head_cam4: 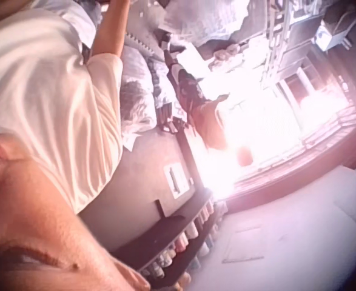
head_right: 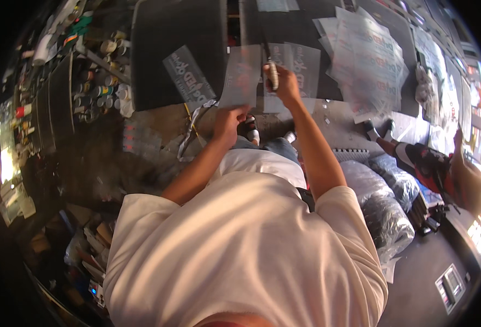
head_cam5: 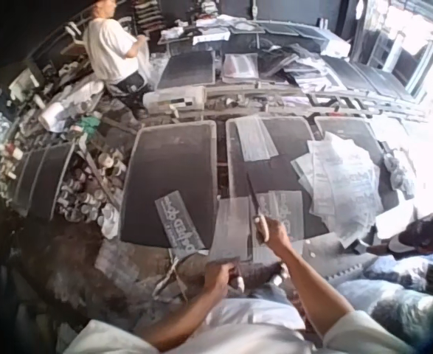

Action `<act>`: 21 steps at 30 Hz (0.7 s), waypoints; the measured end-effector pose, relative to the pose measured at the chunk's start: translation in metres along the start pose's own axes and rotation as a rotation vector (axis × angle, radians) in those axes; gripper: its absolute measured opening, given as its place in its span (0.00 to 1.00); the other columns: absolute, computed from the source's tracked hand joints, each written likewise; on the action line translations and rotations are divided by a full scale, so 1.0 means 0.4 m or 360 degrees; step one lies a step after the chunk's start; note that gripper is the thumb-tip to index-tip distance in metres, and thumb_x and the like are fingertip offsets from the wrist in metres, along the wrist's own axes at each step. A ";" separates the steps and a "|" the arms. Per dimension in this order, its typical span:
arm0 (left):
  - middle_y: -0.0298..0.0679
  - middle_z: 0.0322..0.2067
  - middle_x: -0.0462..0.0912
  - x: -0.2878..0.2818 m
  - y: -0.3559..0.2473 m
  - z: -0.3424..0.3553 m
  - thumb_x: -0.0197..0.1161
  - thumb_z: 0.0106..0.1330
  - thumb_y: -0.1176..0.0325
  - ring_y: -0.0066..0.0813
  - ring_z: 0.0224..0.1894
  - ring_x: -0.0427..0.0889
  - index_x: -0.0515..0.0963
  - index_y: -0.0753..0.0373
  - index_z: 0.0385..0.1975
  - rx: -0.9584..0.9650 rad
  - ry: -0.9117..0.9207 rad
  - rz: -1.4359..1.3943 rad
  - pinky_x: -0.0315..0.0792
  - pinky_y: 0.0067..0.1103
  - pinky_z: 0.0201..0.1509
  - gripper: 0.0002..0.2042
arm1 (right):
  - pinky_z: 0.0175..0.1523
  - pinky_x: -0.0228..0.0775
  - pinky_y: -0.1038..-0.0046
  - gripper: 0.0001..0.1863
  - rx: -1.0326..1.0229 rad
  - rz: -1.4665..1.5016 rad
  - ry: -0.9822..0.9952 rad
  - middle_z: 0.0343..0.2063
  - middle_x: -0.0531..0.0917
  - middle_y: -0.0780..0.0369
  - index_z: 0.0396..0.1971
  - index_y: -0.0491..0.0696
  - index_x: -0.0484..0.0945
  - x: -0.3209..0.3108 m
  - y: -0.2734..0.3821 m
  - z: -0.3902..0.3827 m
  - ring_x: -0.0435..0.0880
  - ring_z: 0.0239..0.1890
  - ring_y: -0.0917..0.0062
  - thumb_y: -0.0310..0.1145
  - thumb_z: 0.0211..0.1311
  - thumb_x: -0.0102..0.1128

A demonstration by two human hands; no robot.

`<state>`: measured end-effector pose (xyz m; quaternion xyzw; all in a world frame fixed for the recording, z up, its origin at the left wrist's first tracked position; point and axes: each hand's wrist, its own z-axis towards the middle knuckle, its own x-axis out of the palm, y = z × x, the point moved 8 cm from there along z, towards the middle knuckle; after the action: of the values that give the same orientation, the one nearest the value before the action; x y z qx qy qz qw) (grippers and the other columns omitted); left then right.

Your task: The person uses a blade to cut individual heat-transfer designs from a large printed film sheet, placing the separated pieces onto a stack on a table.

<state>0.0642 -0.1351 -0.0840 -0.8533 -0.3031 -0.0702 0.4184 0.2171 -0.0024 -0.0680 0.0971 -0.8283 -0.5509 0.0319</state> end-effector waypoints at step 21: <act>0.31 0.26 0.82 -0.265 0.156 0.096 0.69 0.55 0.48 0.16 0.27 0.80 0.80 0.57 0.29 -0.0537 -0.0114 0.0365 0.73 0.15 0.26 0.18 | 0.19 0.61 0.83 0.16 0.0108 -0.0131 -0.0021 0.17 0.75 0.69 0.46 0.41 0.78 -0.316 -0.105 -0.364 0.72 0.15 0.88 0.36 0.65 0.56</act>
<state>0.0096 -0.1840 -0.1901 -0.9421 -0.2027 -0.0415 0.2638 0.3695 -0.1253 -0.0427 0.1284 -0.8420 -0.5240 0.0005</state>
